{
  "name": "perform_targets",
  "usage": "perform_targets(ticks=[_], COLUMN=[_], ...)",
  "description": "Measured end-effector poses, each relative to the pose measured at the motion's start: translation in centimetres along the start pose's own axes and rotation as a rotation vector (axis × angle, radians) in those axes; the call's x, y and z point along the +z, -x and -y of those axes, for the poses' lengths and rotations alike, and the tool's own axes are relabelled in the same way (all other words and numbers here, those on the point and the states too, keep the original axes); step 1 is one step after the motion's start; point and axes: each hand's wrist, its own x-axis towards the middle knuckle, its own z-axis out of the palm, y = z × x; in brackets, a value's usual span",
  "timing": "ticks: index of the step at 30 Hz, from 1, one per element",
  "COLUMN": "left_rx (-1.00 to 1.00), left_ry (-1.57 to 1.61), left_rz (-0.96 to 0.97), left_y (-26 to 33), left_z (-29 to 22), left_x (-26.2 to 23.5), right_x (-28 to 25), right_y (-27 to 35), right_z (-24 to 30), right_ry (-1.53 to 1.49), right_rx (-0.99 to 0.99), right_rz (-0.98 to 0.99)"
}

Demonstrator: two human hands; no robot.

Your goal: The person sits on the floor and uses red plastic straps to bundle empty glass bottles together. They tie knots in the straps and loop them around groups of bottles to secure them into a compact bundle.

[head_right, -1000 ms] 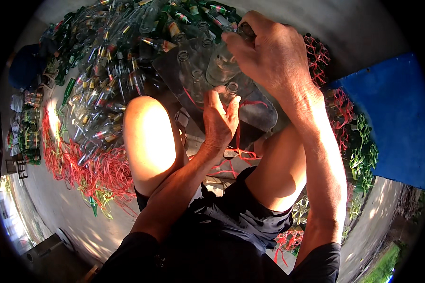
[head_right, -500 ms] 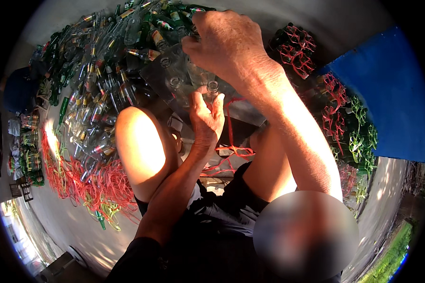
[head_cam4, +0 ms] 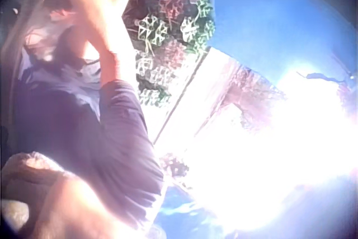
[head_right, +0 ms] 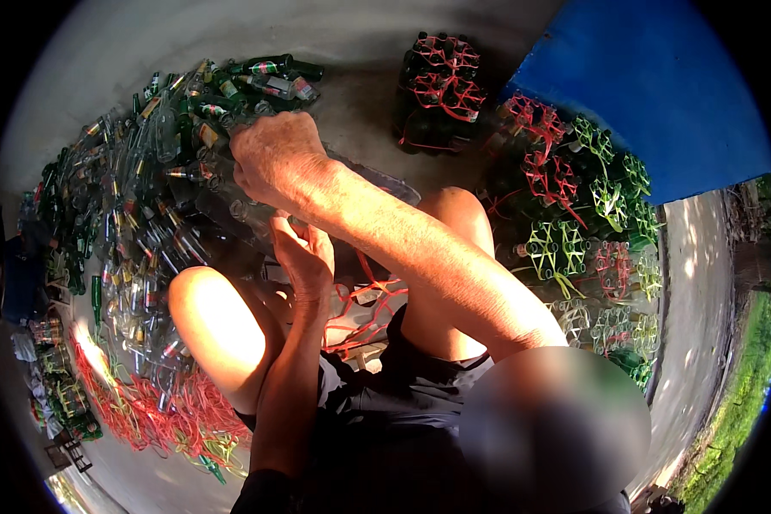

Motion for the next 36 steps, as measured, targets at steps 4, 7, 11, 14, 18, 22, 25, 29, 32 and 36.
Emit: perform_targets(ticks=[4,7,11,14,18,22,25,29,32,36], left_rx=[-0.116,-0.079,-0.072,-0.046,-0.076,-0.09,-0.089,-0.08,-0.123,-0.109], left_ry=[-0.011,-0.06,-0.052,-0.065,-0.029,-0.021,0.01,0.002,-0.039,-0.011], left_rz=[0.039,0.043,0.033,0.015,0.01,-0.014,-0.02,-0.009,-0.01,-0.027], left_y=[0.1,0.1,0.0,-0.1,-0.3,-0.5,-0.5,-0.6,-0.6,-0.8], left_z=[-0.5,0.1,0.1,0.4,-0.1,0.0,0.0,0.1,0.3,0.4], left_x=[-0.3,-0.4,0.2,-0.7,-0.5,-0.3,-0.3,-0.2,-0.5,-0.2], right_x=[2.1,2.8,3.1,3.4,3.7,4.5,4.6,4.7,4.6,5.0], right_y=[-0.3,-0.4,-0.3,-0.7,-1.1,-1.1,-1.4,-1.6,-2.0,-2.3], right_z=[-0.8,-0.7,-1.2,-0.5,-0.8,-1.2,-0.9,-1.2,-0.6,-0.8], right_ry=[-0.053,-0.062,-0.043,-0.08,-0.045,-0.01,0.01,0.101,0.162,0.172], right_rx=[-0.012,-0.009,-0.01,-0.006,-0.003,0.01,0.033,-0.004,-0.085,-0.098], right_rz=[-0.01,0.03,0.04,0.065,0.092,0.168,0.216,0.189,0.284,0.22])
